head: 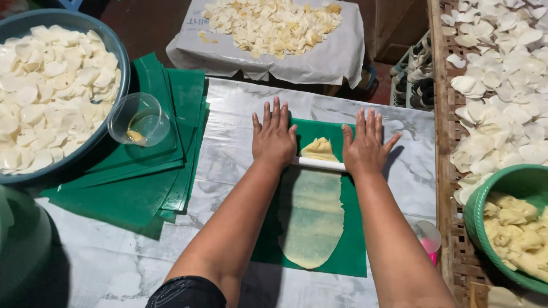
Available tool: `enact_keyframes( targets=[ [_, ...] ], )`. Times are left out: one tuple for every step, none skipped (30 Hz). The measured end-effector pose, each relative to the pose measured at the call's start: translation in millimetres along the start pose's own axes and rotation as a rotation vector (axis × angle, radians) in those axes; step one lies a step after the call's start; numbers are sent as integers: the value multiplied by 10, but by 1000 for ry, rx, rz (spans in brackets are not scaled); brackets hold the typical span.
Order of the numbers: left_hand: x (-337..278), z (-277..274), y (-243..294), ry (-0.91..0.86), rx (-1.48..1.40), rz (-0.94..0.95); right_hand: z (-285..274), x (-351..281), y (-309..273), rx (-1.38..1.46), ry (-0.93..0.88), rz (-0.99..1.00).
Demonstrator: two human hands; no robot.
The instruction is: Flatten pieces of dough into thin discs using a rolling pin on a plastic sheet to prepare chips.
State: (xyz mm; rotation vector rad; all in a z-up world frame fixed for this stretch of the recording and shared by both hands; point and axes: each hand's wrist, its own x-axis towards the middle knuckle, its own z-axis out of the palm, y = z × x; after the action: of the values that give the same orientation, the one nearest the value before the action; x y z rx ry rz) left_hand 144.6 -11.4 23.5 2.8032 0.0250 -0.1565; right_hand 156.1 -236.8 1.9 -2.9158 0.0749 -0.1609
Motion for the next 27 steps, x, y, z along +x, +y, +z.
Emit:
enact_keyframes(
  targets=[
    [-1,33,-1,1,1,9,-13,-39,6,0,6,7],
    [-40,82,-20,17,1,22,-14,-101,4,-21,18,-33],
    [-82,133,-47,33,0,35,-11,-167,-5,-42,30,-72],
    [-203,130,-54,33,-1,28,20,-297,17,-42,27,-78],
    [-323,128,-58,54,-13,50,51,-425,42,-57,76,-116],
    [-456,137,-52,70,-24,77,82,-585,84,-72,123,-146],
    [-590,144,-72,64,-24,76,88,-761,76,-71,118,-144],
    [-697,147,-86,94,0,91,88,-908,71,-103,159,-182],
    [-806,150,-103,124,23,107,90,-1056,64,-134,200,-221],
    [-767,192,-128,122,22,106,83,-1064,56,-135,198,-221],
    [-731,235,-154,155,39,115,76,-1074,47,-112,192,-229],
    [-720,285,-174,182,55,123,63,-1112,47,-90,183,-236],
    [-650,256,-156,176,53,121,78,-1030,51,-92,176,-235],
    [-525,205,-131,129,33,95,86,-895,48,-83,148,-220],
    [-399,148,-103,83,13,68,89,-759,46,-74,120,-204],
    [-247,136,-103,83,12,71,85,-586,41,-75,121,-202],
    [-94,124,-102,69,11,54,82,-411,37,-70,77,-180],
    [49,118,-105,50,10,36,83,-253,33,-65,29,-155],
    [132,144,-107,46,10,39,63,-174,5,-66,26,-151],
    [233,152,-108,49,17,27,37,-78,-32,-71,-5,-130],
    [327,158,-109,52,25,15,8,13,-68,-76,-37,-108],
    [314,134,-101,52,24,16,-8,-3,-85,-77,-37,-107],
    [295,109,-94,56,17,23,-26,-26,-105,-68,-24,-111],
    [277,78,-90,61,9,29,-47,-42,-128,-60,-11,-118],
    [169,96,-98,62,7,28,-30,-149,-102,-61,-11,-119],
    [58,112,-111,84,10,49,-11,-253,-80,-65,16,-142],
    [-56,131,-124,106,13,70,11,-362,-56,-68,42,-165]
  ],
)
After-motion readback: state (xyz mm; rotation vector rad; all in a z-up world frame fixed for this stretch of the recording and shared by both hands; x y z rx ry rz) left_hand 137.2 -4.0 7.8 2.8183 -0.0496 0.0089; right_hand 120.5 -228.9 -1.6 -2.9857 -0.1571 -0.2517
